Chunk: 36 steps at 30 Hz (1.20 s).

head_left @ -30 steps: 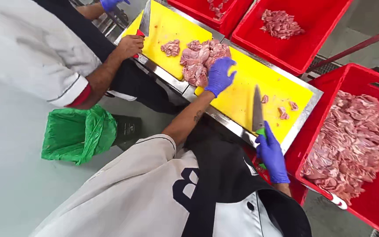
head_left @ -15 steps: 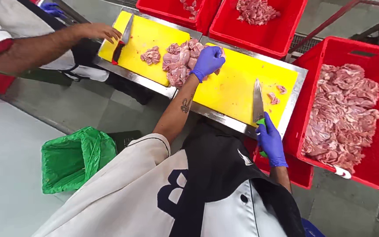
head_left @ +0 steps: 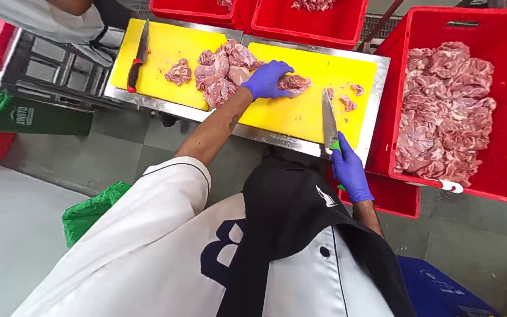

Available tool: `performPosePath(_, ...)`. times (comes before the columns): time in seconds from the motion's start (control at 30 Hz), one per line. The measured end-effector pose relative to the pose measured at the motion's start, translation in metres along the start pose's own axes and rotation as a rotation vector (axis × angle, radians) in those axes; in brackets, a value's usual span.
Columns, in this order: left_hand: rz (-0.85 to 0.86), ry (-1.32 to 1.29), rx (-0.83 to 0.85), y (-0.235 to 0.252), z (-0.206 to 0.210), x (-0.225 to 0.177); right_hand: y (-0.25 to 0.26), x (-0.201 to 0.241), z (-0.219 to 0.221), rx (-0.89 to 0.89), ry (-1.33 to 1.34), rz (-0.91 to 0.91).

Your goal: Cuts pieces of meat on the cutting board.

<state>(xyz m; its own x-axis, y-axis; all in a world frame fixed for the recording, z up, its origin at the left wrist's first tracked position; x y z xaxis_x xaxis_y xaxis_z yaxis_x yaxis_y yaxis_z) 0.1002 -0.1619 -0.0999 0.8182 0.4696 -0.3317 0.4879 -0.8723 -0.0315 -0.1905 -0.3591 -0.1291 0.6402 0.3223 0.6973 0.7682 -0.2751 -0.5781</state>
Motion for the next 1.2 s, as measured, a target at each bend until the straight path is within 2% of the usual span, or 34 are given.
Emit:
performPosePath(0.07, 0.037, 0.032, -0.05, -0.002, 0.001, 0.008, -0.002, 0.006, 0.003, 0.009, -0.034, -0.027)
performPosePath(0.2, -0.117, -0.105, -0.085, 0.01, 0.001, 0.025, 0.009, 0.008, 0.01, 0.103, -0.047, -0.008)
performPosePath(0.37, -0.21, -0.369, -0.01, 0.024, -0.002, 0.024, 0.022, -0.007, -0.042, -0.079, 0.026, 0.067)
performPosePath(0.5, -0.22, -0.874, -0.161, 0.026, -0.011, 0.005, 0.011, -0.002, -0.056, -0.1, 0.076, 0.049)
performPosePath(0.6, -0.166, -1.417, -0.254, 0.029, -0.02, -0.046, -0.001, 0.007, -0.07, -0.126, 0.155, 0.04)
performPosePath(0.67, -0.304, -1.753, -0.323, 0.021, -0.026, -0.083, -0.011, 0.019, -0.082, -0.164, 0.206, 0.012)
performPosePath(0.73, -0.375, -1.933, -0.363, 0.014, -0.012, -0.093, -0.022, 0.032, -0.089, -0.195, 0.277, -0.054)
performPosePath(0.77, -0.352, -1.921, -0.359, 0.012, 0.005, -0.083, -0.028, 0.038, -0.09, -0.198, 0.307, -0.1)
performPosePath(0.8, -0.389, -1.782, -0.357, 0.005, 0.022, -0.069, -0.035, 0.043, -0.087, -0.192, 0.326, -0.14)
performPosePath(0.83, -0.464, -1.541, -0.354, -0.004, 0.034, -0.052, -0.039, 0.048, -0.081, -0.18, 0.322, -0.162)
performPosePath(0.9, -0.508, -0.903, -0.355, -0.022, 0.036, -0.033, -0.041, 0.055, -0.058, -0.117, 0.251, -0.149)
performPosePath(0.97, -0.481, -0.476, -0.307, -0.025, 0.027, -0.048, -0.029, 0.056, -0.025, -0.015, 0.133, -0.098)
performPosePath(1.0, -0.476, -0.399, -0.266, -0.025, 0.029, -0.058, -0.021, 0.052, -0.01, 0.043, 0.073, -0.074)
performPosePath(1.07, -0.454, -0.255, -0.291, -0.023, 0.038, -0.05, 0.0, 0.035, 0.004, 0.108, -0.005, -0.019)
performPosePath(1.13, -0.48, -0.258, -0.279, -0.024, 0.038, -0.04, 0.016, 0.017, -0.013, 0.017, -0.06, 0.033)
performPosePath(1.2, -0.531, -0.293, -0.263, -0.027, 0.038, -0.037, 0.018, 0.018, -0.04, -0.135, -0.231, 0.012)
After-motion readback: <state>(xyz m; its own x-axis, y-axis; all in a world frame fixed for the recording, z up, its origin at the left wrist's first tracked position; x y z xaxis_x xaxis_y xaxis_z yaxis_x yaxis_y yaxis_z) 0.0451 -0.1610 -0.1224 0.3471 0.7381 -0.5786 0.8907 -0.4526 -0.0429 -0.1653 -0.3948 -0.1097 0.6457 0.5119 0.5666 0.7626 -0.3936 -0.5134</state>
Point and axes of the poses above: each hand's wrist, its own y-axis towards the middle knuckle, its own z-axis out of the palm, x = y × z, the point moved 10 cm from there along y, towards the middle knuckle, and after that the axes turned 12 degrees about z, right-handed, at the moved point
